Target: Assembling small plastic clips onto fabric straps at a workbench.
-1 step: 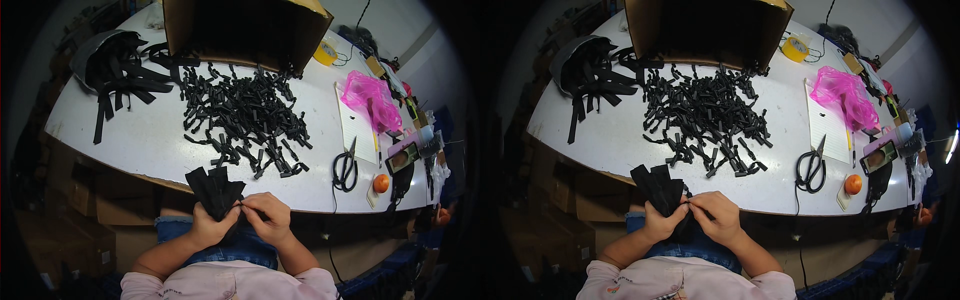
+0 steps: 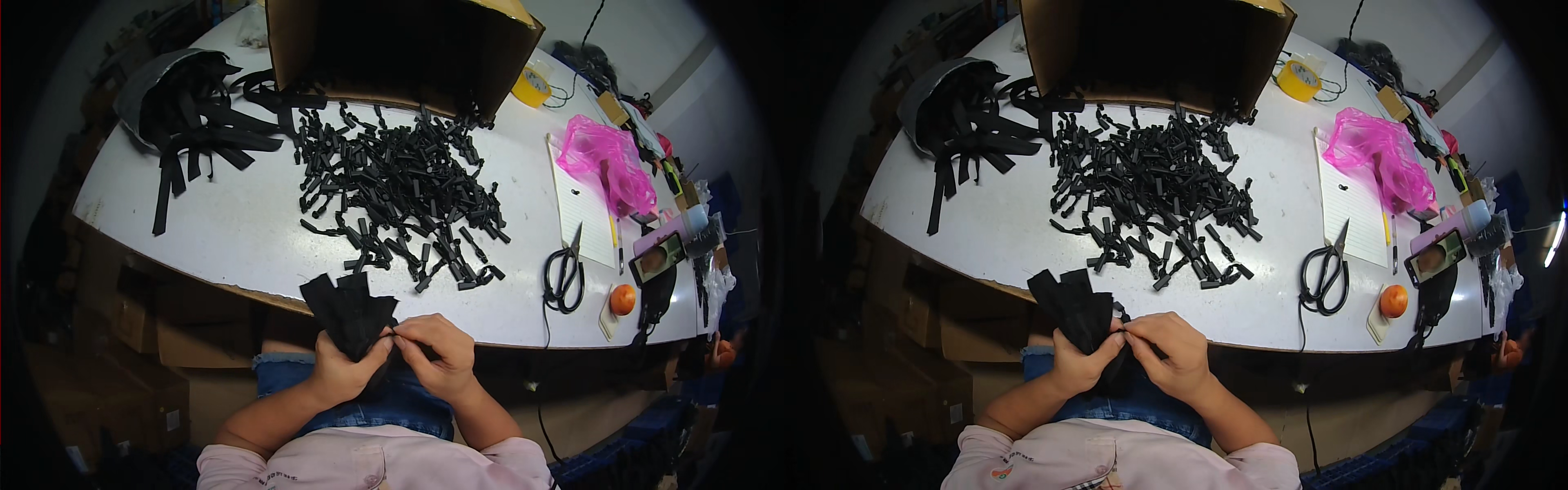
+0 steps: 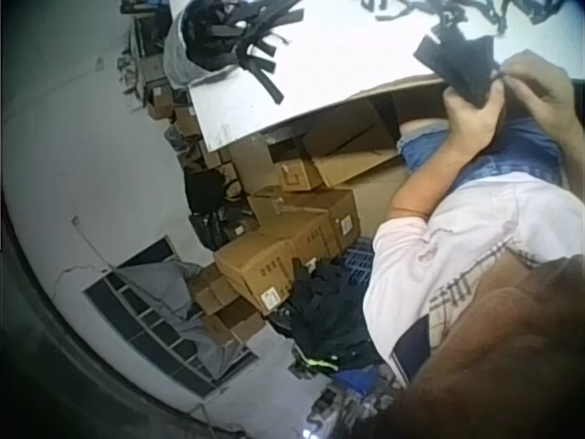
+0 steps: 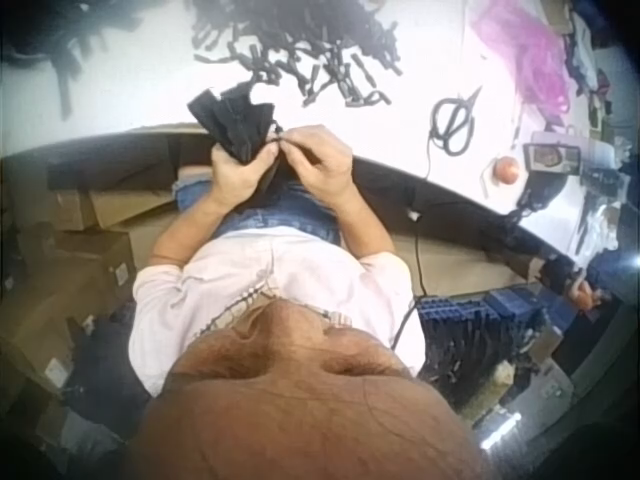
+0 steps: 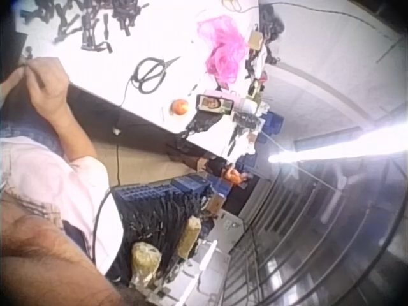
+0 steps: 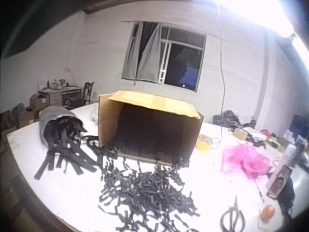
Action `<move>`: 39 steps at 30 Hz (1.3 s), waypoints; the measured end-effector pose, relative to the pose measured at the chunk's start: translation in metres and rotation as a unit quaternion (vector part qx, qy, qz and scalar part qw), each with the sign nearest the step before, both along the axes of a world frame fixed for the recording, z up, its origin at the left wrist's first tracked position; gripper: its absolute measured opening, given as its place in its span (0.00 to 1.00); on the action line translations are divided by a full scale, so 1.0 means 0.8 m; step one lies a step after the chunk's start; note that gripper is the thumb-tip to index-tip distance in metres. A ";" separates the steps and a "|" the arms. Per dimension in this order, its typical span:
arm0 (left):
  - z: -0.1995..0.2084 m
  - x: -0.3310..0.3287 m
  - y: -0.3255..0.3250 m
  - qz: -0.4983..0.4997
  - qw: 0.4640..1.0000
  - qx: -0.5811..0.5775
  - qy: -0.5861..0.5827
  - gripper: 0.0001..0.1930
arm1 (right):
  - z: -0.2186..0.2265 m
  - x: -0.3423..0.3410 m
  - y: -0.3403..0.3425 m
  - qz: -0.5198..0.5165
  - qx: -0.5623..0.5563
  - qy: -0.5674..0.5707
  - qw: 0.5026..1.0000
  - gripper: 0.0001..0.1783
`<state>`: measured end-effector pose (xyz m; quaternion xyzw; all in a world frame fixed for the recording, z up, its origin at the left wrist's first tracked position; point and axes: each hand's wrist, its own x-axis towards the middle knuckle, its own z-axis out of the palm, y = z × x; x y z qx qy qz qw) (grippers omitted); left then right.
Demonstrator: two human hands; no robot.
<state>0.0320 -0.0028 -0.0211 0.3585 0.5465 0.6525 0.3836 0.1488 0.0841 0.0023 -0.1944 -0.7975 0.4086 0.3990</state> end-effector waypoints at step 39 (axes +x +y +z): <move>0.026 0.004 -0.001 -0.019 0.998 0.052 -0.037 0.07 | -0.025 -0.003 -0.029 -0.004 -0.108 0.086 0.990 0.04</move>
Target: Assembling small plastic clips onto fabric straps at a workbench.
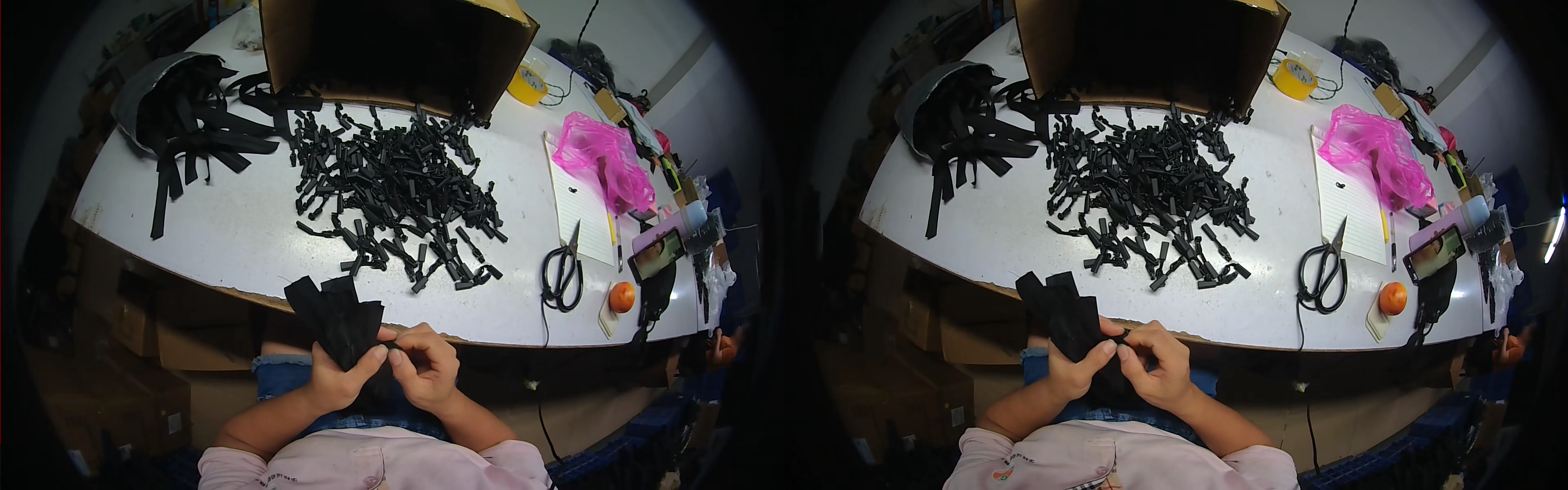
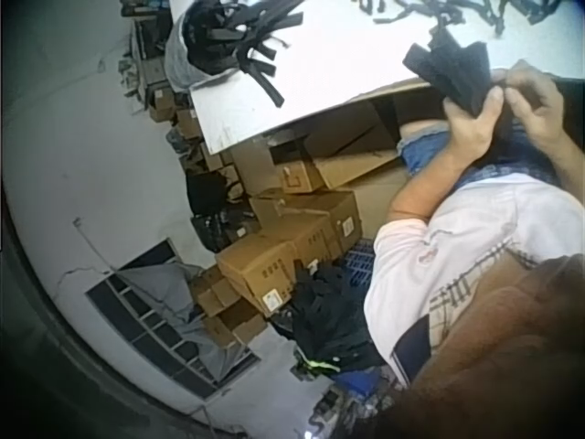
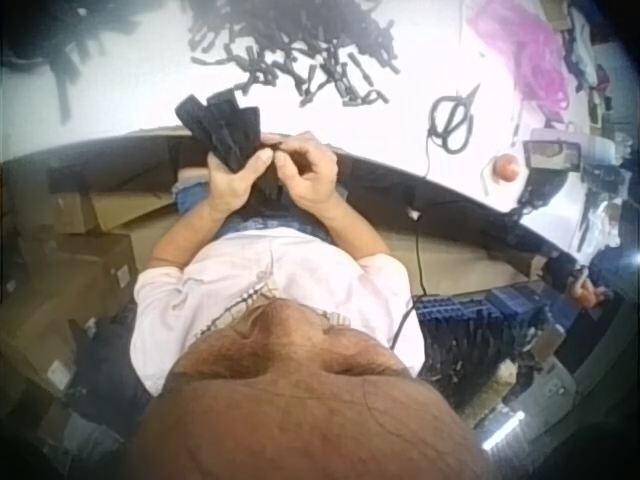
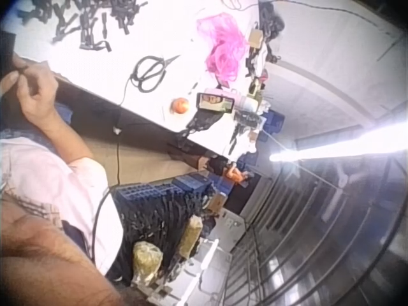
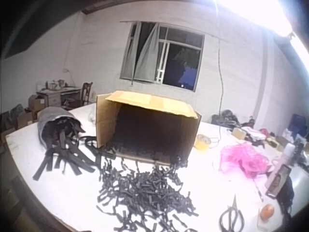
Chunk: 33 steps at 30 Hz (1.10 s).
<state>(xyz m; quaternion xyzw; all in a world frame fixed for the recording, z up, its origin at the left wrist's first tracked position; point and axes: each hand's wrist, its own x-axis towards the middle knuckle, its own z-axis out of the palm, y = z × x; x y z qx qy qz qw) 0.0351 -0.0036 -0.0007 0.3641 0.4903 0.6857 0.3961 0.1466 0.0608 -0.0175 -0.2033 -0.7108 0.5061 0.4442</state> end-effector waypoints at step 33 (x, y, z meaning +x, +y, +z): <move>-0.021 -0.022 -0.011 -0.086 0.993 -0.082 0.026 0.10 | 0.044 -0.015 0.016 -0.004 0.293 -0.129 0.947 0.16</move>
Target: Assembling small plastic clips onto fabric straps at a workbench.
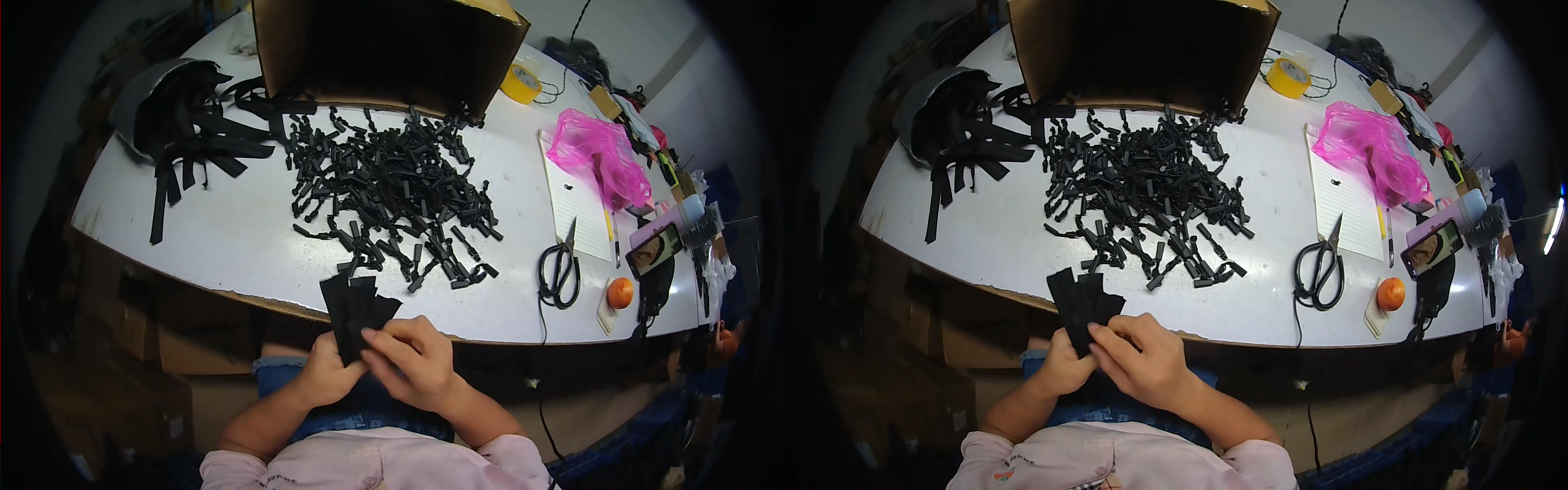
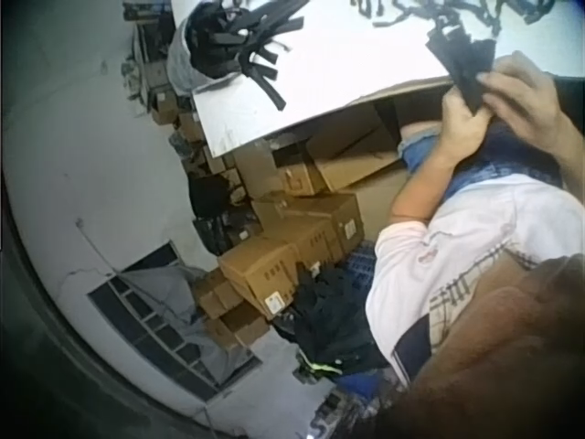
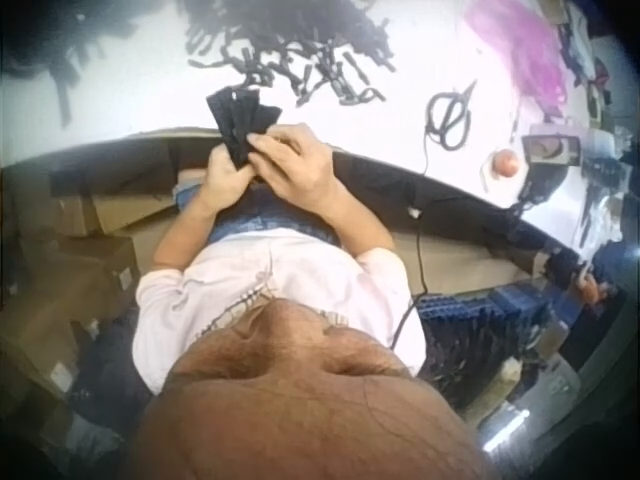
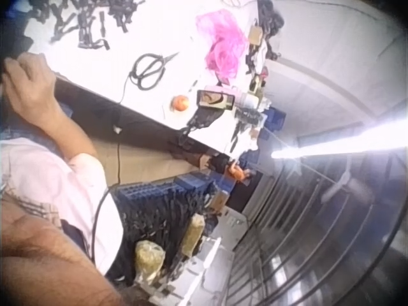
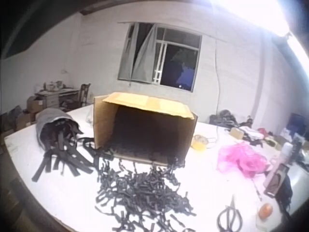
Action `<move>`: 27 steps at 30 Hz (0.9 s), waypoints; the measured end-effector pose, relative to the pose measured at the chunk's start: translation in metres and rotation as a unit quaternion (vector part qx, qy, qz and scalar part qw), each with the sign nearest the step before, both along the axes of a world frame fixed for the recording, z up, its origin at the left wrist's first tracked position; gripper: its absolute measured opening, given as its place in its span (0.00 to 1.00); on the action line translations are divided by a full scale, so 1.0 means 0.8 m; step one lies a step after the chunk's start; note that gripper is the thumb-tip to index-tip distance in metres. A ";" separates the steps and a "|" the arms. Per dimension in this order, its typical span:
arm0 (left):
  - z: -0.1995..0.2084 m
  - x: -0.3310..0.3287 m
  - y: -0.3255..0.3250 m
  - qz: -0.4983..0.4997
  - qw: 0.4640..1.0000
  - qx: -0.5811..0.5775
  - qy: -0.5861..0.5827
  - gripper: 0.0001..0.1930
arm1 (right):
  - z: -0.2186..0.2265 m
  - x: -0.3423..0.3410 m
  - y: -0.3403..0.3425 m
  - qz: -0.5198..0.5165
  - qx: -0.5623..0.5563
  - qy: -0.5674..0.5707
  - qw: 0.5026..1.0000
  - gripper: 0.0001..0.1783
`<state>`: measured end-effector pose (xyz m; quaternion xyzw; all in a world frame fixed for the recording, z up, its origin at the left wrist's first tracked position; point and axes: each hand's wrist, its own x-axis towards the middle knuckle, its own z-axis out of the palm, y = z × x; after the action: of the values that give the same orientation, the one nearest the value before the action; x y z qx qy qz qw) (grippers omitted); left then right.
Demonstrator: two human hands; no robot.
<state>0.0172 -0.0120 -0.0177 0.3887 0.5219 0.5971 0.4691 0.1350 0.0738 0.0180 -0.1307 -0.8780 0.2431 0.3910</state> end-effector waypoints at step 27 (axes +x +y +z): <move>0.013 0.005 0.008 -0.034 0.921 -0.047 -0.386 0.10 | -0.018 0.018 0.091 -0.214 0.130 -0.174 0.952 0.10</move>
<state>0.0209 -0.0055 -0.0072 0.1232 0.3146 0.6593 0.6718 0.1491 0.1469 0.0038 -0.3039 -0.9077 0.0111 0.2891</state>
